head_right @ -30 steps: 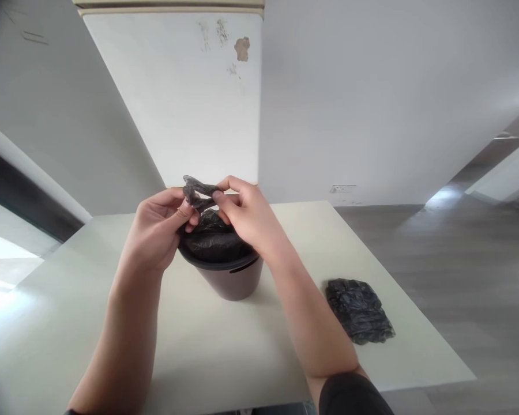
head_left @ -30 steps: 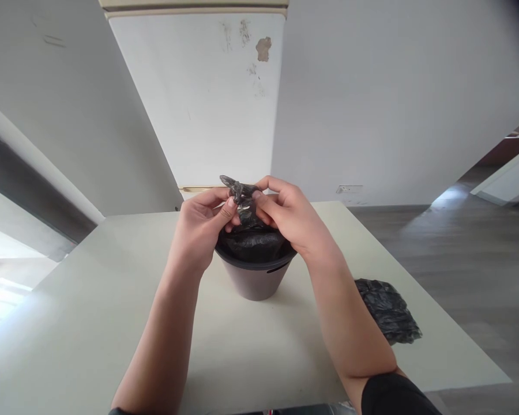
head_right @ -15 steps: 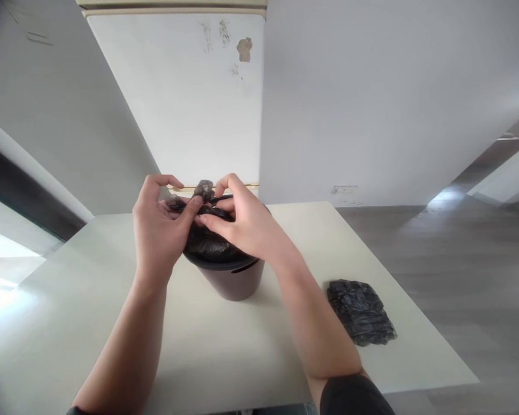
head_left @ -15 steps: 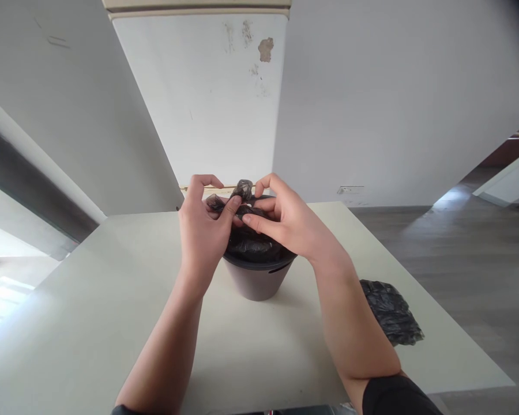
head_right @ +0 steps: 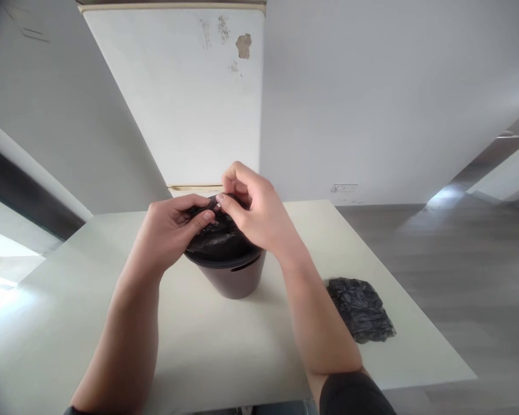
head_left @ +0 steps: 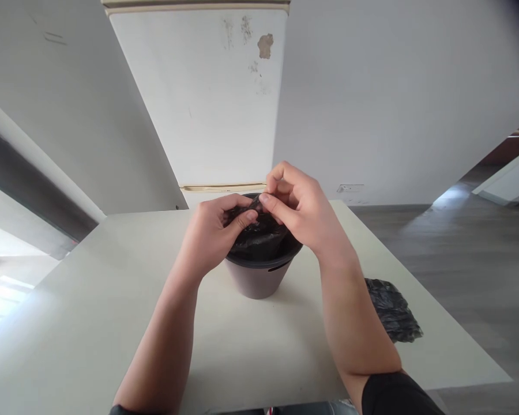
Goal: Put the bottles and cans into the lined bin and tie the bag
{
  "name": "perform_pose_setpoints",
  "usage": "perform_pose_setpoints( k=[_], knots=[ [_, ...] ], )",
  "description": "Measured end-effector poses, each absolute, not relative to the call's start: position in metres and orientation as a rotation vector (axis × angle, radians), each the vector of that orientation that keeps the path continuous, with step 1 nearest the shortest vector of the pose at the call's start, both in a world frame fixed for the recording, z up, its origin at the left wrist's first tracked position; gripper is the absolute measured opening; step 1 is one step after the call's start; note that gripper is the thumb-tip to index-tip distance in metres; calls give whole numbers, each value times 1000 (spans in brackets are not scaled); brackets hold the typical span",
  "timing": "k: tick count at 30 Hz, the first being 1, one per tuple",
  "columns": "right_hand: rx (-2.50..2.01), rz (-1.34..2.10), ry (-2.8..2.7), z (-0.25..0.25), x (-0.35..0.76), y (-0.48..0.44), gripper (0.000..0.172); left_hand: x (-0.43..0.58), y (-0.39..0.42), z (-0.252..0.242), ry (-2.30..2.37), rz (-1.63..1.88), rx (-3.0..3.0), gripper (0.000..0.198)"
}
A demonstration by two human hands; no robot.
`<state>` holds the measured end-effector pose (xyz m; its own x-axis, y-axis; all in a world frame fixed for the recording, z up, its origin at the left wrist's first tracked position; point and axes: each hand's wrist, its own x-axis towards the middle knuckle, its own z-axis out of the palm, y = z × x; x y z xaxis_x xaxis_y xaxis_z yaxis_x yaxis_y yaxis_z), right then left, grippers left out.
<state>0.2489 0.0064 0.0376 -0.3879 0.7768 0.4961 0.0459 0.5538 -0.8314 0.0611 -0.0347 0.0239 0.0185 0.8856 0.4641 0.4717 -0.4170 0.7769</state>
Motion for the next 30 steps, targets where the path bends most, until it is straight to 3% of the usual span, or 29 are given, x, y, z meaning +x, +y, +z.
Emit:
perform_pose_setpoints(
  k=[4, 11, 15, 24, 30],
  knots=[
    [-669, 736, -1949, 36, 251, 9, 10, 58, -33, 24, 1293, 1375, 1759, 36],
    [-763, 428, -2124, 37, 259, 9, 33, 58, -34, 24, 1282, 1387, 1712, 35],
    [-720, 321, -2122, 35, 255, 10, 26, 61, -34, 25, 1277, 1359, 1742, 38],
    [-735, 69, -2100, 37, 259, 12, 20, 55, -33, 26, 1387, 1454, 1705, 31],
    [-917, 125, -2160, 38, 280, 16, 33, 35, -19, 19, 1686, 1449, 1857, 18]
  ],
)
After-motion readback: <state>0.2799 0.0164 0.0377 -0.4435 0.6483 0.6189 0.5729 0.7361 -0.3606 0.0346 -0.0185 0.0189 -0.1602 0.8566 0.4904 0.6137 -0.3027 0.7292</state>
